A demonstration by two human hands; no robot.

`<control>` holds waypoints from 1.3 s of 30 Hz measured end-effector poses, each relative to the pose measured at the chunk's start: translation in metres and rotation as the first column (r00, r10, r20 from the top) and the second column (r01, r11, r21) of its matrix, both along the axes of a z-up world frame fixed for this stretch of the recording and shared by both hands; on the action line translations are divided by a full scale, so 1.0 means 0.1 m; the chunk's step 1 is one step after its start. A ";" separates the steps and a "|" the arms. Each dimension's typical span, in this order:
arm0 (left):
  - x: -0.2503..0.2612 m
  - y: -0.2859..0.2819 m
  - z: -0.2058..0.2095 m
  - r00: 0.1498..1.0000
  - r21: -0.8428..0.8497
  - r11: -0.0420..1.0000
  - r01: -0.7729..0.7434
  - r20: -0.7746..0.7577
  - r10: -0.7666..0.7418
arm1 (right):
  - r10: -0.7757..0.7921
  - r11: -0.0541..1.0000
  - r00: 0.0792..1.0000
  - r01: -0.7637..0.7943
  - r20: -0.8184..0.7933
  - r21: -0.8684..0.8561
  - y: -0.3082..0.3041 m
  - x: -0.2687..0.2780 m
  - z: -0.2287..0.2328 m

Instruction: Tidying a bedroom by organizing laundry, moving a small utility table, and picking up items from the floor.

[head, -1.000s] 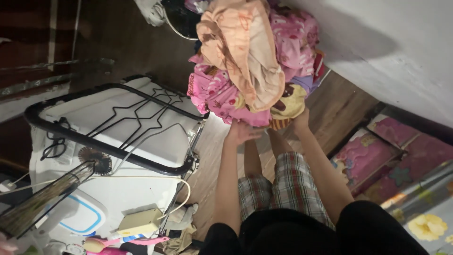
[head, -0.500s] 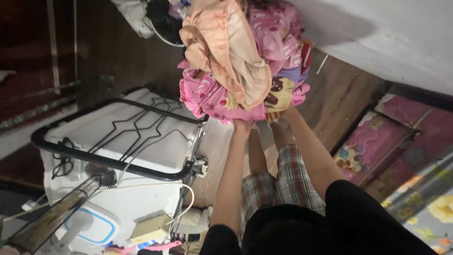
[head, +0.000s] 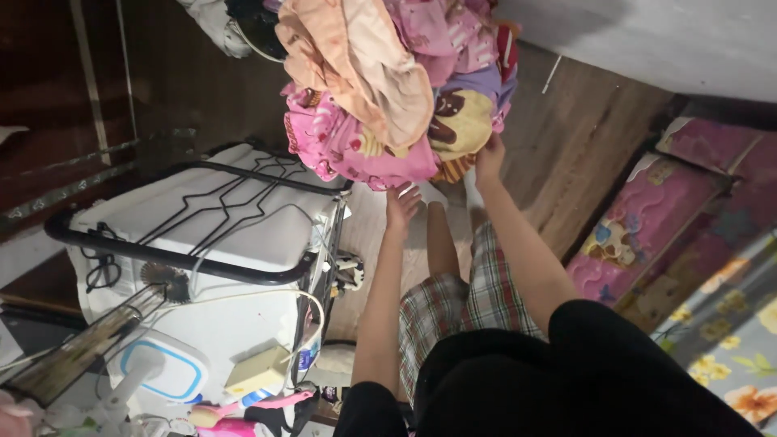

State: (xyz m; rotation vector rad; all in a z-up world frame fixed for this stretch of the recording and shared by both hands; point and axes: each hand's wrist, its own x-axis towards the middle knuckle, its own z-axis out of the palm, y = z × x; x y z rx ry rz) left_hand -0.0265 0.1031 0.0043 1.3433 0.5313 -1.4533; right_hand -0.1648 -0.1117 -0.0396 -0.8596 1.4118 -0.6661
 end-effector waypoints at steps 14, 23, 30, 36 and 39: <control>-1.54 0.12 -0.18 0.910 0.098 0.936 0.339 0.216 -0.353 | 0.299 0.939 0.893 -0.338 -0.338 -0.064 0.63 -2.93 -0.45; -2.29 -0.50 -0.34 0.801 0.130 0.860 0.494 0.315 -0.508 | 0.297 0.937 0.830 -0.350 -0.472 -0.027 0.42 -3.70 -0.11; -2.29 -0.67 -1.26 0.794 0.113 0.897 0.428 0.427 -0.433 | 0.307 0.945 0.929 -0.272 -0.207 0.181 0.32 -3.12 -0.43; -1.96 -0.84 -1.93 0.762 0.286 0.840 0.461 0.358 -0.540 | 0.292 0.941 0.956 -0.282 -0.030 0.187 0.18 -2.52 -1.25; -1.80 -0.78 -2.57 0.635 0.372 0.817 0.440 0.514 -0.576 | 0.252 0.946 0.965 -0.262 0.077 0.192 0.35 -2.30 -2.12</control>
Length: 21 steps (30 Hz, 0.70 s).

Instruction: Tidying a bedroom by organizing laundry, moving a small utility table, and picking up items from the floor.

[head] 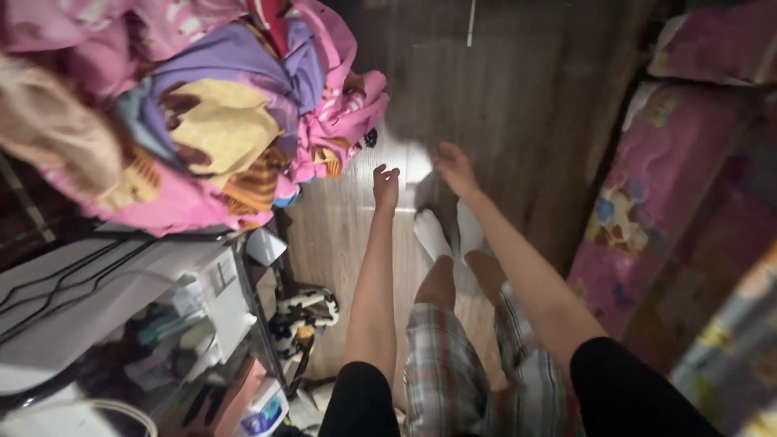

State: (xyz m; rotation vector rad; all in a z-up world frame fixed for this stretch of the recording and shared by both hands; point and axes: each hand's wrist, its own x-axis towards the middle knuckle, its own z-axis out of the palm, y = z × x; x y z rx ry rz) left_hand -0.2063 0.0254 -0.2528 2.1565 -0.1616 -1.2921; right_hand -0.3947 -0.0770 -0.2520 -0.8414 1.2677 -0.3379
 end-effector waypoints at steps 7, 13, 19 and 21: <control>0.39 -0.19 -1.14 0.810 0.088 0.985 0.146 0.561 -0.170 | 0.038 0.989 0.996 -0.049 0.082 0.137 0.42 0.51 -1.43; 0.44 -0.16 -1.79 0.676 0.206 0.935 0.290 0.647 -0.352 | 0.134 0.991 0.990 -0.135 0.054 0.022 0.49 0.65 -2.04; 0.03 -0.14 -0.85 0.843 -0.034 0.969 0.246 0.500 -0.196 | 0.122 0.992 0.987 -0.123 0.105 -0.001 0.57 0.46 -1.51; -0.23 -0.05 -0.47 0.959 -0.364 0.921 -0.140 0.182 0.217 | 0.098 0.988 0.990 -0.109 0.098 0.112 0.47 0.48 -0.74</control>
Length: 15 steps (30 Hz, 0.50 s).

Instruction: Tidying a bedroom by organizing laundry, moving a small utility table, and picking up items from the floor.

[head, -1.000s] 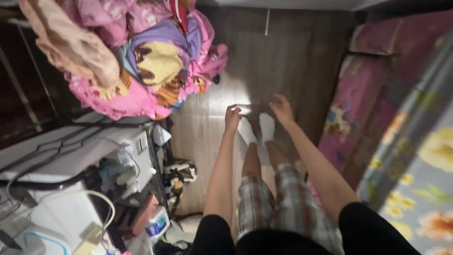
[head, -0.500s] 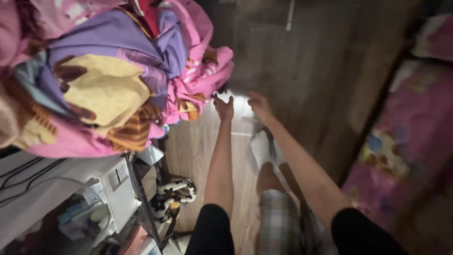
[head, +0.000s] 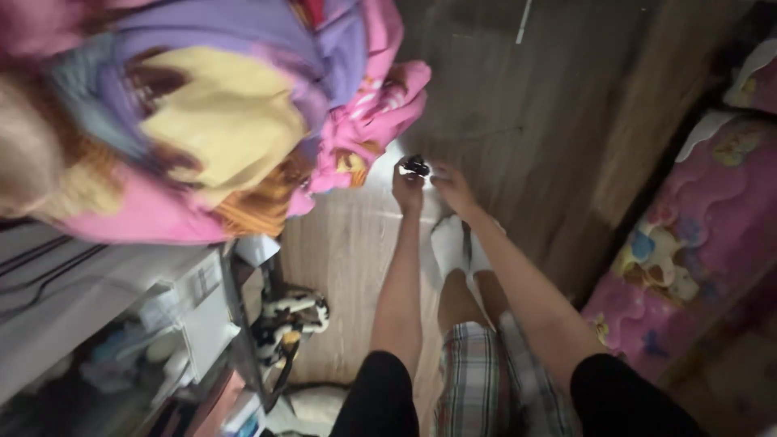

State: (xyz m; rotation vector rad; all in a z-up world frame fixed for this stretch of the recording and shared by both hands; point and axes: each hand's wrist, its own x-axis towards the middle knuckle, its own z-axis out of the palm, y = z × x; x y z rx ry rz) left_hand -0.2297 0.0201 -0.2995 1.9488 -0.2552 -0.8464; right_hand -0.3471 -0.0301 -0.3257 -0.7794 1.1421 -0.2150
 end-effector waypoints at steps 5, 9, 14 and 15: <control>-0.60 0.33 1.38 0.985 -0.061 0.991 -0.119 -0.129 0.111 | 0.022 0.999 0.999 -0.024 0.029 0.038 0.25 -0.21 1.55; -0.71 0.49 2.83 0.943 -0.021 0.975 -0.221 -0.258 0.209 | 0.090 0.988 0.993 -0.079 0.079 -0.134 0.44 -0.35 2.54; -0.46 0.71 4.23 0.972 -0.207 0.950 -0.233 -0.088 0.219 | 0.259 0.919 0.953 -0.192 0.159 -0.344 0.36 -0.13 3.85; -0.39 0.72 4.51 0.967 -0.229 0.940 -0.253 -0.099 0.236 | 0.159 0.986 0.964 -0.143 0.215 -0.086 0.31 -0.03 4.17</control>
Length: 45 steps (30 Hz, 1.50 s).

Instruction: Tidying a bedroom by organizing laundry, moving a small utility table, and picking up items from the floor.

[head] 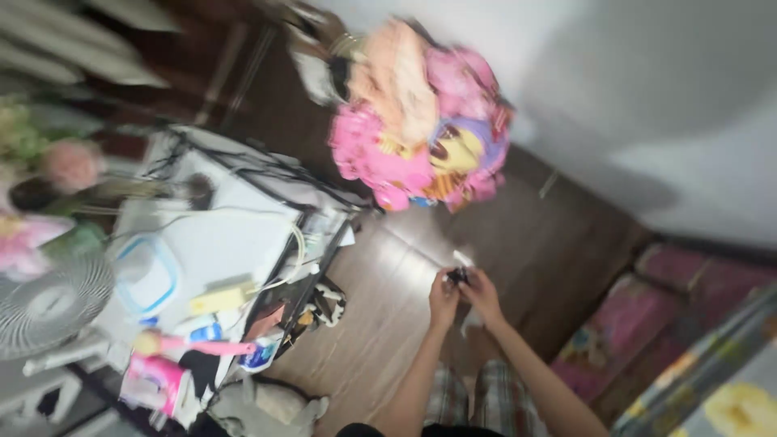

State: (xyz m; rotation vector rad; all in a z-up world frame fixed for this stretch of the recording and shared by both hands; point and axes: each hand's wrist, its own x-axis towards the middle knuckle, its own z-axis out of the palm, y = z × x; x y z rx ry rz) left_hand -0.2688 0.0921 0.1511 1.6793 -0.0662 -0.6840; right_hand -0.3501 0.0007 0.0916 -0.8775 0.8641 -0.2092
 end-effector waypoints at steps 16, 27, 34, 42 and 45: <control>1.11 1.99 1.56 0.858 -0.392 0.793 -0.466 0.018 0.513 | 0.558 0.822 0.825 -0.535 0.090 -0.193 0.98 2.22 2.10; 0.56 3.64 1.59 0.554 -0.201 0.530 -0.824 -0.087 0.828 | 0.582 0.639 0.808 -0.524 -0.092 -0.563 1.55 3.54 1.91; 1.11 3.78 1.63 0.435 -0.162 0.416 -0.895 -0.108 0.894 | 0.581 0.225 0.770 -0.461 -0.262 -0.858 1.75 4.07 1.30; 2.41 3.74 1.75 0.536 -0.295 0.491 -0.820 -0.090 0.840 | 0.665 0.098 0.665 -0.529 -0.340 -0.843 2.17 4.41 1.70; 2.68 3.69 1.95 0.497 -0.237 0.460 -0.855 -0.123 0.859 | 0.698 0.073 0.644 -0.499 -0.313 -0.864 2.19 4.55 1.66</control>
